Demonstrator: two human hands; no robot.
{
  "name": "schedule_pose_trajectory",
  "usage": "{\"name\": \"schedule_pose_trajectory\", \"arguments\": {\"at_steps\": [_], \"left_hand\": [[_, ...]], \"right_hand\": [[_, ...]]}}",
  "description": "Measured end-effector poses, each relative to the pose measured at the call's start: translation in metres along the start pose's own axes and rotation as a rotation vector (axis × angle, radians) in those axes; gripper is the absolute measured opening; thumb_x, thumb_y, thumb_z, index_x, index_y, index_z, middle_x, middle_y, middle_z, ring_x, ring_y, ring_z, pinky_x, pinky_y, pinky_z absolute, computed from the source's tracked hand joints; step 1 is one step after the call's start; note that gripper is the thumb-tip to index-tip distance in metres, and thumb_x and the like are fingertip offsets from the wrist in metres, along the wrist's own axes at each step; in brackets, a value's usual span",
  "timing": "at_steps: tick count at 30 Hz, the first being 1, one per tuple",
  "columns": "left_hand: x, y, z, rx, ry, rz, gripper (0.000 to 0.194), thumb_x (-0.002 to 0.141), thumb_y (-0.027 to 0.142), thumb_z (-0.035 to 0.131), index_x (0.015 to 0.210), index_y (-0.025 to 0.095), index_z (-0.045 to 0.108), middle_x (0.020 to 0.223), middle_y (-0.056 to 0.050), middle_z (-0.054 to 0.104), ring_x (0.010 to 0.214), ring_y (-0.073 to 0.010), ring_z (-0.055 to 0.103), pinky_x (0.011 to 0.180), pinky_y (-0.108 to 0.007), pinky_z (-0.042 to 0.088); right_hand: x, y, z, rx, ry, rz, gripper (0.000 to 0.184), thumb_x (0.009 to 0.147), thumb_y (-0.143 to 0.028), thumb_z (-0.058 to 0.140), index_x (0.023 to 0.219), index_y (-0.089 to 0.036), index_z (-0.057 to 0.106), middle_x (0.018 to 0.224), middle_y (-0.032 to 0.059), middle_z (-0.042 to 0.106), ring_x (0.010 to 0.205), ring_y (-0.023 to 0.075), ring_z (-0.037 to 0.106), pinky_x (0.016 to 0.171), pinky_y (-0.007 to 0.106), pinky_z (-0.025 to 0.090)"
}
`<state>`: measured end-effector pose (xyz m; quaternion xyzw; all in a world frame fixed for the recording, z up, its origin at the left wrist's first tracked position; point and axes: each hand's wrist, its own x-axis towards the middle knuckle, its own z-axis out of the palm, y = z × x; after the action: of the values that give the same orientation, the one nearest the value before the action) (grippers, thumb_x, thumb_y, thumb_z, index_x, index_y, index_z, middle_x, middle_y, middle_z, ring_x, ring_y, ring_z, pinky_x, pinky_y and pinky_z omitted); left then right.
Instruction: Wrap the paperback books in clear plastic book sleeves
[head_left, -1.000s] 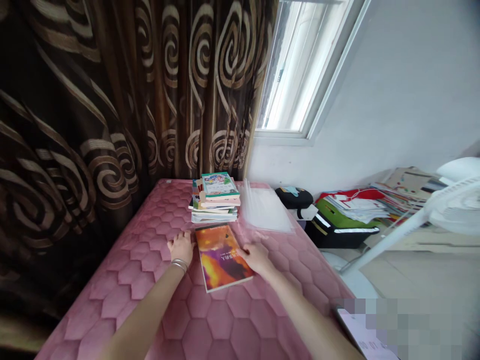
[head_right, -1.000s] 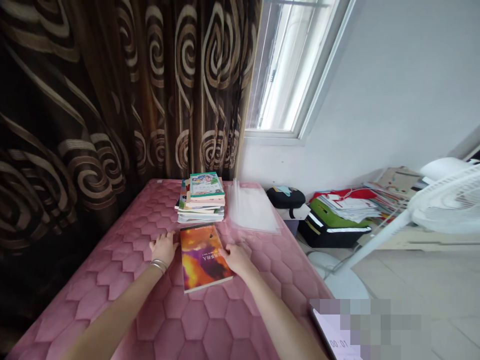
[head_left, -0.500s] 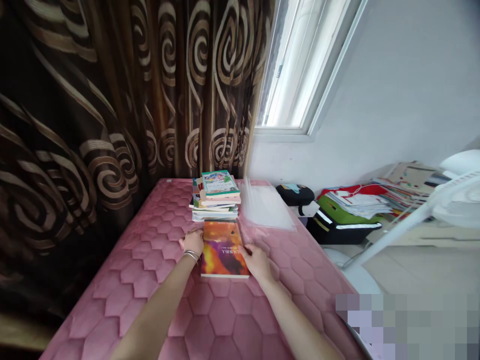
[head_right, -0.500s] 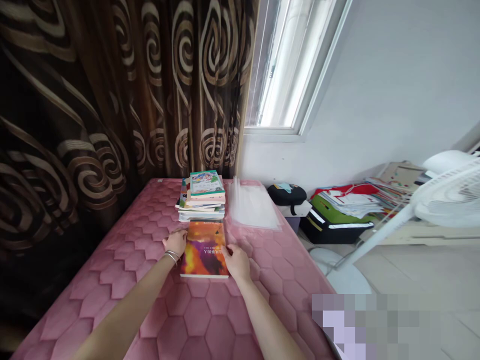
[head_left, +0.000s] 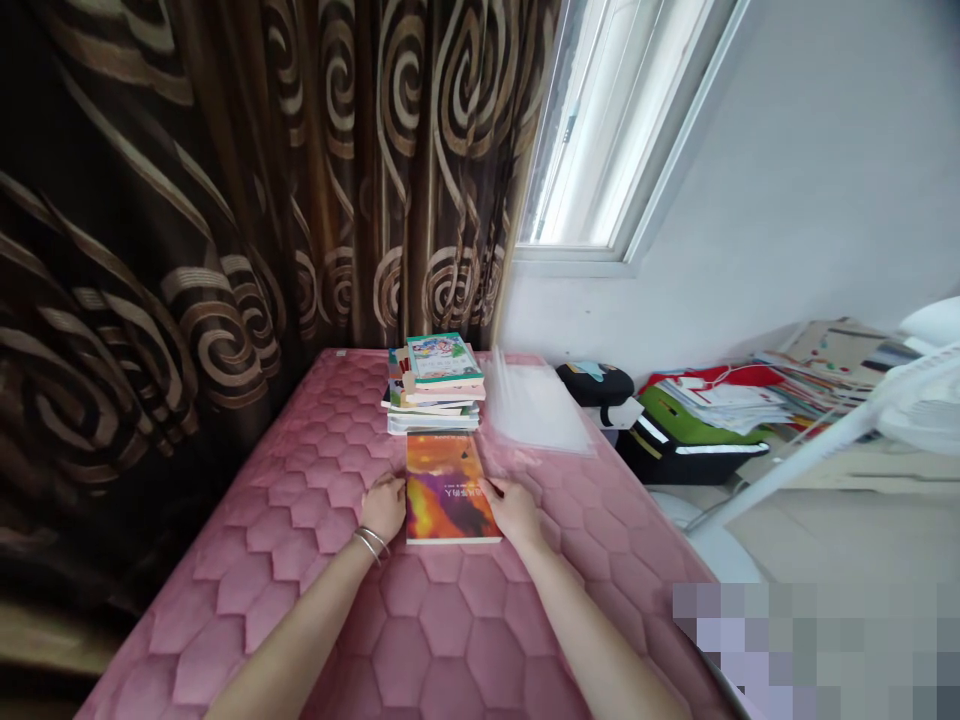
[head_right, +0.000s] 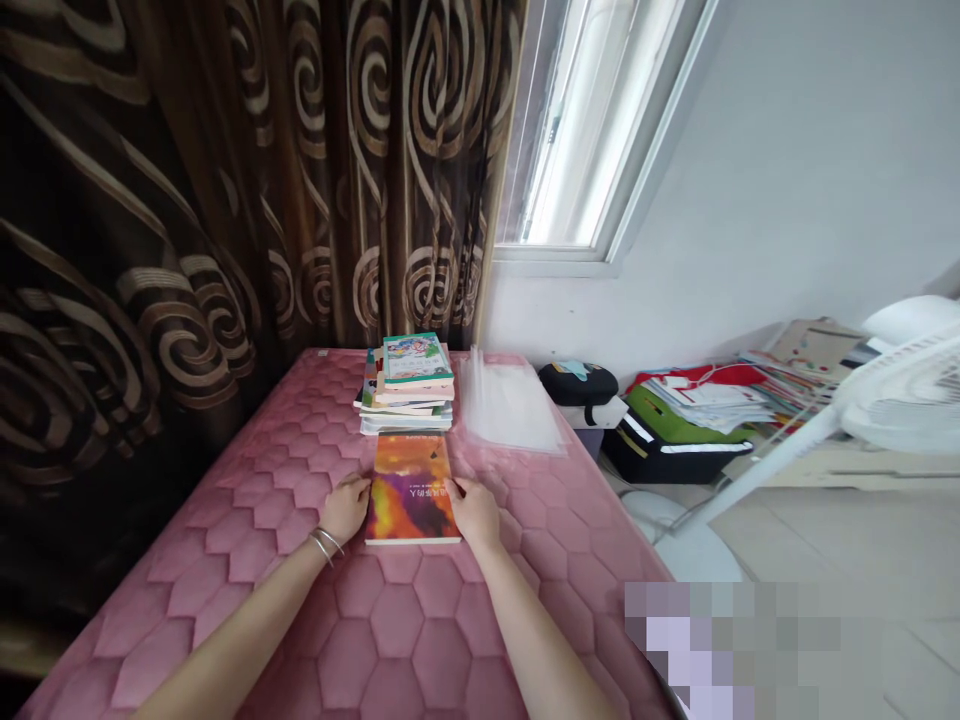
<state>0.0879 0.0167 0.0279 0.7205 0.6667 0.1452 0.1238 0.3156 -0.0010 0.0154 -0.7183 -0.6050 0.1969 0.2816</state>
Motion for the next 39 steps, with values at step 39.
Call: {"name": "schedule_pose_trajectory", "arguments": {"at_steps": [39], "left_hand": [[-0.064, -0.018, -0.014, -0.091, -0.005, 0.204, 0.023, 0.081, 0.029, 0.068, 0.099, 0.043, 0.072, 0.106, 0.001, 0.062, 0.103, -0.0223, 0.047, 0.087, -0.040, 0.033]], "right_hand": [[-0.061, 0.042, -0.016, -0.208, 0.111, -0.334, 0.018, 0.087, -0.039, 0.058, 0.098, -0.040, 0.073, 0.117, 0.0025, 0.061, 0.107, 0.0247, 0.053, 0.085, 0.038, 0.039]]}}
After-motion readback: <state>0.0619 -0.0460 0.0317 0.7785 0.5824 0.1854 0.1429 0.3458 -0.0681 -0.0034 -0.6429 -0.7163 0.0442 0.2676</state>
